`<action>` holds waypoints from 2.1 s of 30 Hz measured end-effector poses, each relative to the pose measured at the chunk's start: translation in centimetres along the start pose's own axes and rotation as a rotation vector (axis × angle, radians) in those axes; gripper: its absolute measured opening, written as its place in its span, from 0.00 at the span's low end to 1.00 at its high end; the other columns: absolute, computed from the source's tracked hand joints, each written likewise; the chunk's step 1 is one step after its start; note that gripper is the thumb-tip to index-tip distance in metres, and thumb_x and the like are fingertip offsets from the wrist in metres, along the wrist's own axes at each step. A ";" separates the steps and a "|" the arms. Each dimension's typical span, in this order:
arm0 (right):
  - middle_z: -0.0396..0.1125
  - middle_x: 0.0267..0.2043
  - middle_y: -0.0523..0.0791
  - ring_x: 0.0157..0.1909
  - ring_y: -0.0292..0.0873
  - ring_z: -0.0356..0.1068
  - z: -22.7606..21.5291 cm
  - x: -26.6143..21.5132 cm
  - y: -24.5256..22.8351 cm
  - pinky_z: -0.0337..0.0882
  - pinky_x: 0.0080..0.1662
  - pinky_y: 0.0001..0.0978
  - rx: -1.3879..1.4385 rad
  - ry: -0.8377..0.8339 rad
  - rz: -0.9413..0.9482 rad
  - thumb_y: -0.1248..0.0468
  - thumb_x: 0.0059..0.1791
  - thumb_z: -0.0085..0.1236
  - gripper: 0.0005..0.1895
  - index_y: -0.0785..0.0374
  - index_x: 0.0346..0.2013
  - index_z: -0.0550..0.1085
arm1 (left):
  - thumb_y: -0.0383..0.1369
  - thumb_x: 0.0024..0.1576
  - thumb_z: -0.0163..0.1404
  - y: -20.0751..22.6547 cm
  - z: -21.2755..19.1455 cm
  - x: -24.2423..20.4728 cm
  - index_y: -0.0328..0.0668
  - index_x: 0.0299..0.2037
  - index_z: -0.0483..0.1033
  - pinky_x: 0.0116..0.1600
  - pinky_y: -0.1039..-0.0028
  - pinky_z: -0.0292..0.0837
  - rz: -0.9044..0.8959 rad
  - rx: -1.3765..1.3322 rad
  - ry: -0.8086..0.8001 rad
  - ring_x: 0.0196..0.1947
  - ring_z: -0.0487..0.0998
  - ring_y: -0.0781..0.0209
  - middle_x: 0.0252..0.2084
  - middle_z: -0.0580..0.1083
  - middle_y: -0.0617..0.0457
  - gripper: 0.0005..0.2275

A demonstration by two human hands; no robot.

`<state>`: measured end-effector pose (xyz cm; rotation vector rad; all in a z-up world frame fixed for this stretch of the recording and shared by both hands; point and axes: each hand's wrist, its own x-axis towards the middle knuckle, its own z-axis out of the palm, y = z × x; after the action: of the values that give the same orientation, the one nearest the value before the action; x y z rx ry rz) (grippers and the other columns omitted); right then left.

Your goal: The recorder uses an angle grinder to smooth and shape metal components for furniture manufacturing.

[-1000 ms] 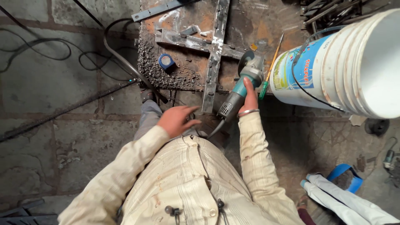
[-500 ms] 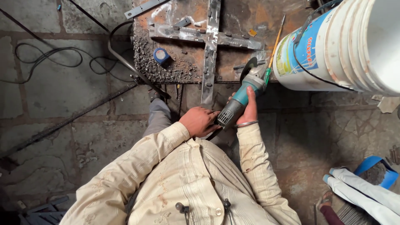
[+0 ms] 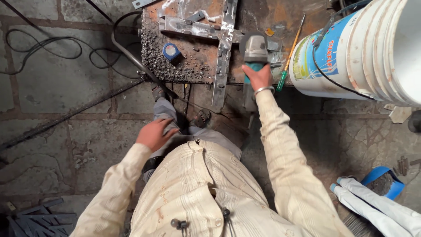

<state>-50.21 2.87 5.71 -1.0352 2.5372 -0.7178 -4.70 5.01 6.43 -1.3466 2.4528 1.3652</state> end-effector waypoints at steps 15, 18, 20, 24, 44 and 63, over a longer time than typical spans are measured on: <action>0.70 0.52 0.66 0.53 0.65 0.72 1.5 5.7 -2.8 0.72 0.53 0.50 -0.377 -0.234 -0.072 0.36 0.36 0.72 0.61 0.75 0.67 0.58 | 0.58 0.58 0.50 -25.0 18.5 -22.5 0.47 0.58 0.81 0.59 0.55 0.73 -1.013 -0.201 -0.079 0.57 0.78 0.37 0.53 0.79 0.38 0.28; 0.70 0.53 0.65 0.55 0.64 0.72 1.5 5.9 -1.8 0.72 0.54 0.48 -0.351 -0.233 -0.081 0.36 0.37 0.73 0.60 0.74 0.67 0.58 | 0.57 0.57 0.50 -24.1 18.9 -21.8 0.45 0.57 0.81 0.59 0.57 0.73 -0.926 -0.289 -0.013 0.57 0.79 0.39 0.53 0.80 0.39 0.28; 0.70 0.55 0.64 0.56 0.63 0.71 1.2 5.7 -0.9 0.71 0.55 0.48 -0.289 -0.235 -0.123 0.37 0.37 0.73 0.59 0.74 0.67 0.59 | 0.57 0.58 0.49 -22.8 17.7 -19.3 0.44 0.57 0.81 0.59 0.57 0.73 -0.868 -0.286 -0.003 0.56 0.79 0.39 0.53 0.80 0.39 0.28; 0.69 0.58 0.61 0.57 0.62 0.71 0.4 5.6 -1.2 0.71 0.56 0.46 -0.233 -0.287 -0.110 0.38 0.37 0.72 0.59 0.72 0.68 0.59 | 0.55 0.59 0.50 -18.8 13.9 -13.5 0.37 0.57 0.79 0.58 0.61 0.73 -0.736 -0.363 0.088 0.56 0.80 0.42 0.53 0.79 0.38 0.28; 0.70 0.51 0.66 0.52 0.66 0.71 2.0 5.9 -1.0 0.72 0.51 0.52 -0.358 -0.239 -0.158 0.36 0.38 0.73 0.59 0.73 0.67 0.59 | 0.57 0.57 0.51 -23.7 16.6 -18.8 0.40 0.57 0.80 0.58 0.58 0.72 -0.841 -0.319 -0.001 0.54 0.80 0.40 0.51 0.81 0.38 0.29; 0.70 0.50 0.64 0.50 0.67 0.72 0.2 4.1 -3.4 0.72 0.49 0.53 -0.476 -0.268 -0.158 0.37 0.38 0.72 0.56 0.69 0.66 0.60 | 0.56 0.58 0.51 -17.0 9.2 -9.7 0.37 0.58 0.78 0.57 0.62 0.74 -0.669 -0.373 0.080 0.53 0.81 0.43 0.52 0.80 0.37 0.30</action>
<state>-51.09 -2.23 7.04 -1.3851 2.4555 0.0086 9.90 13.85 -6.88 -2.0680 1.5548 1.6121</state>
